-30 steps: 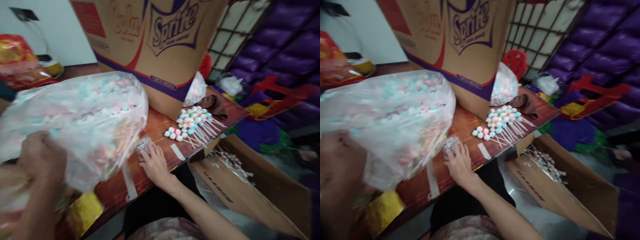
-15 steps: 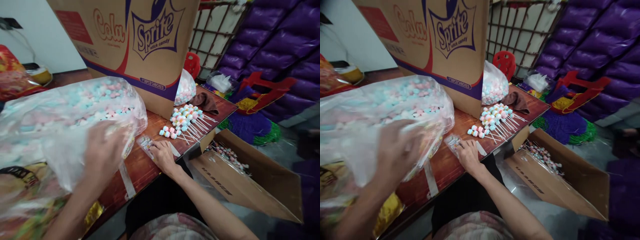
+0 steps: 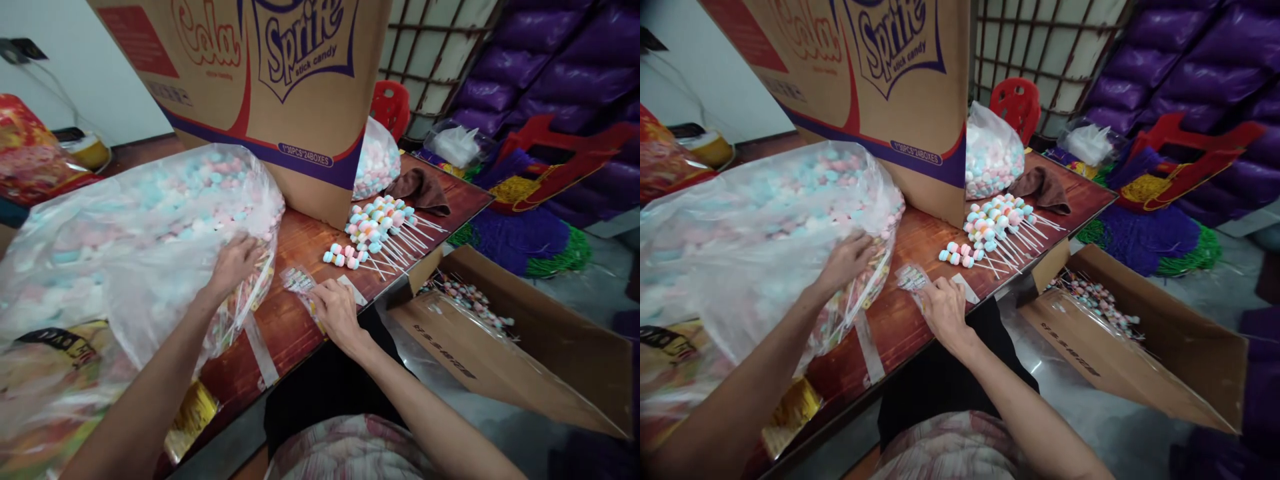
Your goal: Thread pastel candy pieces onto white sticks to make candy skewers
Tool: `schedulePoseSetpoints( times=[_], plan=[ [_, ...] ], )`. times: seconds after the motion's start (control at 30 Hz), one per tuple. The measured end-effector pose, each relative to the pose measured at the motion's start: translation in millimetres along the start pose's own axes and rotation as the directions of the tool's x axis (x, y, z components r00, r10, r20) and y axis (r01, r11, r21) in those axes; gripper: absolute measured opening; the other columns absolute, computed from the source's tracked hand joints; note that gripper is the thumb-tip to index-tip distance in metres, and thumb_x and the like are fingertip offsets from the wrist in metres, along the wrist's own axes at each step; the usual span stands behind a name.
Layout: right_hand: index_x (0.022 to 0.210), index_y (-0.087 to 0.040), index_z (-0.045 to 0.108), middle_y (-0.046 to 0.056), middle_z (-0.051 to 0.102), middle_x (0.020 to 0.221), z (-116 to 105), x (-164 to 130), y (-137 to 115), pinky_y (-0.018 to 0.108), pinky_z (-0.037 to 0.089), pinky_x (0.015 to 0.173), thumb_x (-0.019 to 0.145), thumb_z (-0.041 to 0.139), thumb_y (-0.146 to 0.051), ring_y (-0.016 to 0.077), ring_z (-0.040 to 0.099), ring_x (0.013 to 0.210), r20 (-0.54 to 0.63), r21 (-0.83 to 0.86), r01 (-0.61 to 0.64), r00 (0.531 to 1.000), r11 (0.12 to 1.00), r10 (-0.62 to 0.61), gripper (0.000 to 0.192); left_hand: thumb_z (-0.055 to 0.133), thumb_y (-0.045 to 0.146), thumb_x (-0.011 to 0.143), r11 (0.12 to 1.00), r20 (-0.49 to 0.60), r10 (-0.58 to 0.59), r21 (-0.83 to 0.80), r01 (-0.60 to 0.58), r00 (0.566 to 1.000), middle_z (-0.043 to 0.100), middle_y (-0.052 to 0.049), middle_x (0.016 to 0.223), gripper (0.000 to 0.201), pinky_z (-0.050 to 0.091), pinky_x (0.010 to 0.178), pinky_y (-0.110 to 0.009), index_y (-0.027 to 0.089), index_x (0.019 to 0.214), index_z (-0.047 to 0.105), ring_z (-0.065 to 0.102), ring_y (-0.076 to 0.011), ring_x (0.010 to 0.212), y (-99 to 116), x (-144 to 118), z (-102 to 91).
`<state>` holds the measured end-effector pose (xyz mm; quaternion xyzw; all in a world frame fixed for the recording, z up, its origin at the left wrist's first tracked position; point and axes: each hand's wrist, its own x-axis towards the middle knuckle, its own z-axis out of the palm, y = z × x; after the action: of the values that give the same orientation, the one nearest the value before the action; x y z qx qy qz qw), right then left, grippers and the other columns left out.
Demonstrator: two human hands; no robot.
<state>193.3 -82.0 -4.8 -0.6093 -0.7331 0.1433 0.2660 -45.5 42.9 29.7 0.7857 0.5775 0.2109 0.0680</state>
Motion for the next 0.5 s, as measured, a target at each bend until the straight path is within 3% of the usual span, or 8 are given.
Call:
schedulePoseSetpoints(
  times=[0.07,0.1,0.2,0.27,0.37,0.43,0.5],
  plan=[
    [0.085,-0.022,0.073,0.004,0.07,0.088,-4,3,3,0.033,0.035,0.079,0.099,0.058,-0.026,0.0189,0.061,0.086,-0.03,0.114,-0.017,0.999,0.993,0.021,0.021,0.07,0.022,0.08,0.953,-0.076,-0.111,-0.29,0.084,0.991,0.07,-0.008,0.098,0.002,0.045,0.095,-0.03,0.02,0.081,0.07,0.061,-0.0227,0.103,12,-7,-4.6],
    [0.084,-0.022,0.073,0.004,0.07,0.089,-7,4,5,0.033,0.038,0.08,0.099,0.058,-0.025,0.019,0.062,0.086,-0.059,0.183,-0.026,0.998,0.983,0.037,0.021,0.074,0.019,0.074,0.892,-0.108,-0.178,-0.437,0.114,0.978,0.071,-0.008,0.099,0.006,0.044,0.096,-0.03,0.022,0.079,0.073,0.061,-0.0233,0.106,22,-11,-6.8],
    [0.086,-0.021,0.073,0.004,0.071,0.089,-16,9,8,0.032,0.045,0.079,0.098,0.056,-0.026,0.019,0.065,0.085,-0.197,0.392,-0.032,0.973,0.92,0.117,0.022,0.077,0.018,0.07,0.759,-0.135,-0.262,-0.641,0.118,0.956,0.073,-0.005,0.092,0.007,0.047,0.087,-0.028,0.023,0.074,0.075,0.063,-0.0215,0.093,54,-29,-10.7],
    [0.088,-0.021,0.073,0.005,0.07,0.089,-23,11,10,0.032,0.049,0.081,0.098,0.055,-0.027,0.0191,0.065,0.085,-0.3,0.462,0.006,0.942,0.887,0.149,0.022,0.079,0.024,0.072,0.641,-0.02,-0.321,-0.741,0.201,0.947,0.068,-0.002,0.07,0.009,0.047,0.071,-0.027,0.023,0.065,0.073,0.059,-0.0189,0.072,77,-42,-8.5],
    [0.093,-0.02,0.074,0.007,0.069,0.094,-33,11,10,0.032,0.051,0.083,0.098,0.054,-0.025,0.0189,0.066,0.088,-0.376,0.452,0.109,0.923,0.885,0.078,0.022,0.082,0.036,0.073,0.339,0.304,-0.317,-0.848,0.407,0.898,0.063,-0.001,0.059,0.021,0.042,0.058,-0.025,0.02,0.064,0.073,0.054,-0.0152,0.058,110,-58,3.4],
    [0.1,-0.019,0.075,0.009,0.066,0.1,-38,9,11,0.031,0.052,0.081,0.099,0.05,-0.021,0.0178,0.065,0.088,-0.35,0.415,0.186,0.936,0.891,-0.032,0.025,0.082,0.04,0.073,0.202,0.365,-0.264,-0.884,0.421,0.893,0.068,-0.003,0.068,0.024,0.045,0.064,-0.025,0.018,0.069,0.075,0.059,-0.0158,0.065,131,-64,14.8],
    [0.108,-0.018,0.074,0.01,0.064,0.106,-42,6,13,0.03,0.053,0.079,0.1,0.045,-0.018,0.0167,0.065,0.087,-0.297,0.395,0.239,0.947,0.887,-0.123,0.03,0.082,0.039,0.073,0.141,0.349,-0.229,-0.912,0.386,0.909,0.071,-0.003,0.075,0.023,0.048,0.073,-0.026,0.018,0.073,0.076,0.063,-0.0173,0.075,148,-67,26.9]
  ],
)
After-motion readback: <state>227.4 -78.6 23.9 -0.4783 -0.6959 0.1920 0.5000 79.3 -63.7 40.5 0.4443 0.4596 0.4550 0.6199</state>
